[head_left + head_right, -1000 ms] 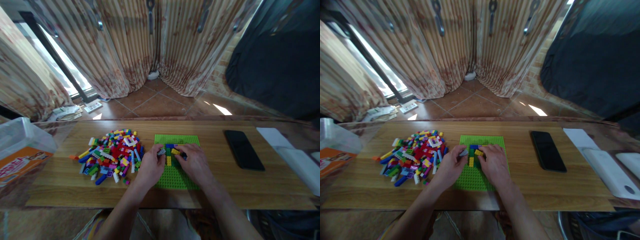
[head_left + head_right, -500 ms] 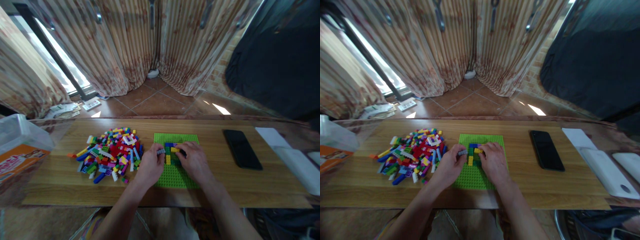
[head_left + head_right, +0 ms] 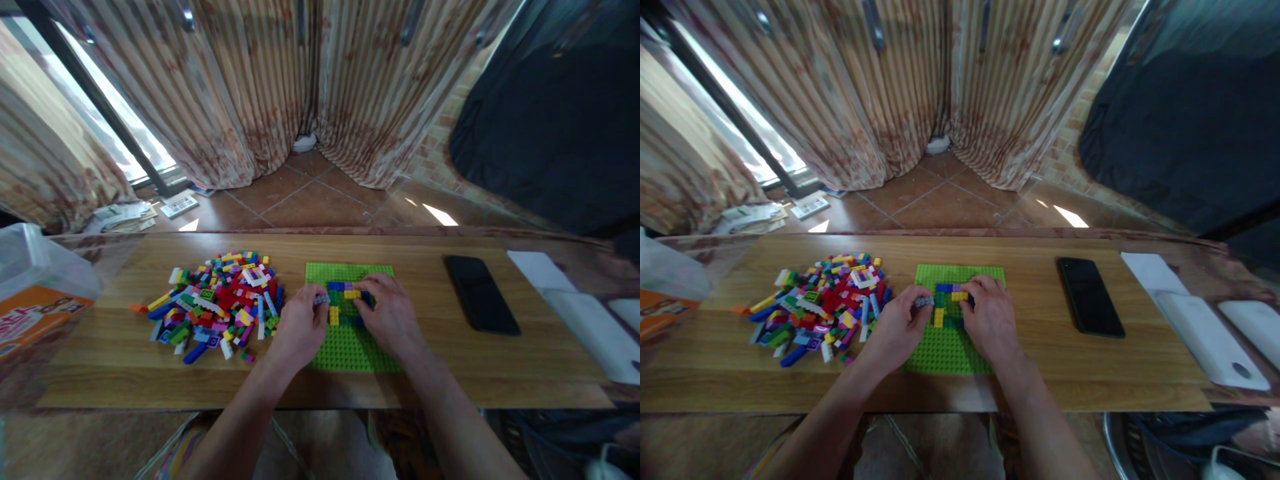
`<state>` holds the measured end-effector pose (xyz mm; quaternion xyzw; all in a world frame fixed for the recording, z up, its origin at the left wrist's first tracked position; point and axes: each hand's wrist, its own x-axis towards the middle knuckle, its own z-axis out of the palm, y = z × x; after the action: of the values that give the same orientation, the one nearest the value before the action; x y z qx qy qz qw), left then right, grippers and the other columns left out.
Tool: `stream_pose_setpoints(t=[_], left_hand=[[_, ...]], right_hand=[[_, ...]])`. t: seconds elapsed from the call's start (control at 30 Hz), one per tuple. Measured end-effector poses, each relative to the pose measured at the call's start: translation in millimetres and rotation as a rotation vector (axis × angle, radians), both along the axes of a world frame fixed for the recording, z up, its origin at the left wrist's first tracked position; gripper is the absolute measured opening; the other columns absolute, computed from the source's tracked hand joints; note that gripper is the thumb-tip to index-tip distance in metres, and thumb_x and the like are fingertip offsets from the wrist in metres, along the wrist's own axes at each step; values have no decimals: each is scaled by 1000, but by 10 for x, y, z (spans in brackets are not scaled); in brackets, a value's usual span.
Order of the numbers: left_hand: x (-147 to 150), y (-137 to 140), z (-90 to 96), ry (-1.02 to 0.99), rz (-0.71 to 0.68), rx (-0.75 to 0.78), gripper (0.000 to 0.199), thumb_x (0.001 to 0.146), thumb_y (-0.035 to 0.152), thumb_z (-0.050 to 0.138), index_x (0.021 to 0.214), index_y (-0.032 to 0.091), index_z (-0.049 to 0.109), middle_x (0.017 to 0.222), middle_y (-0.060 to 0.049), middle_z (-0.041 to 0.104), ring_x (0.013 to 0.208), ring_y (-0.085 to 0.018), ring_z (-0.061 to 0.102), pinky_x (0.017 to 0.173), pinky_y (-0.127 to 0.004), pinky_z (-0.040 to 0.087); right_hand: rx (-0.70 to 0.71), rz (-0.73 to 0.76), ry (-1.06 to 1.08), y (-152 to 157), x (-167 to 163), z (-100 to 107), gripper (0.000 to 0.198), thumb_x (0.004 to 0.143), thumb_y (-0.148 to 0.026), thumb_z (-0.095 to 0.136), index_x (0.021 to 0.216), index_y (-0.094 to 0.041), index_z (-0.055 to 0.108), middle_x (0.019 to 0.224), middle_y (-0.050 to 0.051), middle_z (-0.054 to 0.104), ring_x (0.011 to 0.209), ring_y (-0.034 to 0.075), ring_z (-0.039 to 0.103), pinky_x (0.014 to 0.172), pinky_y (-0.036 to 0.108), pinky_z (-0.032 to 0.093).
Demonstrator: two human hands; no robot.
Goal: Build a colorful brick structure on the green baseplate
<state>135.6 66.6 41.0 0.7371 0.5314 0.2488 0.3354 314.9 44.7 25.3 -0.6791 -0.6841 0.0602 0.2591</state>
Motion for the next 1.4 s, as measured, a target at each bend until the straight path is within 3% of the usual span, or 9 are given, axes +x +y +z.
stream_pose_setpoints(t=[0.97, 1.4], left_hand=[[-28, 9, -12, -28, 4, 90, 14, 85, 12, 56, 93, 19, 65, 91, -4, 66, 84, -17, 62, 76, -28, 48], [-34, 1, -4, -16, 0, 70, 14, 85, 11, 56, 94, 17, 65, 91, -5, 65, 85, -18, 62, 77, -29, 48]], right_hand=[[17, 2, 47, 14, -3, -52, 15, 81, -19, 59, 91, -21, 70, 105, 9, 64, 102, 26, 57, 91, 43, 47], [28, 63, 74, 40, -69, -73, 13, 82, -19, 62, 92, -20, 70, 117, 11, 59, 111, 28, 52, 94, 47, 45]])
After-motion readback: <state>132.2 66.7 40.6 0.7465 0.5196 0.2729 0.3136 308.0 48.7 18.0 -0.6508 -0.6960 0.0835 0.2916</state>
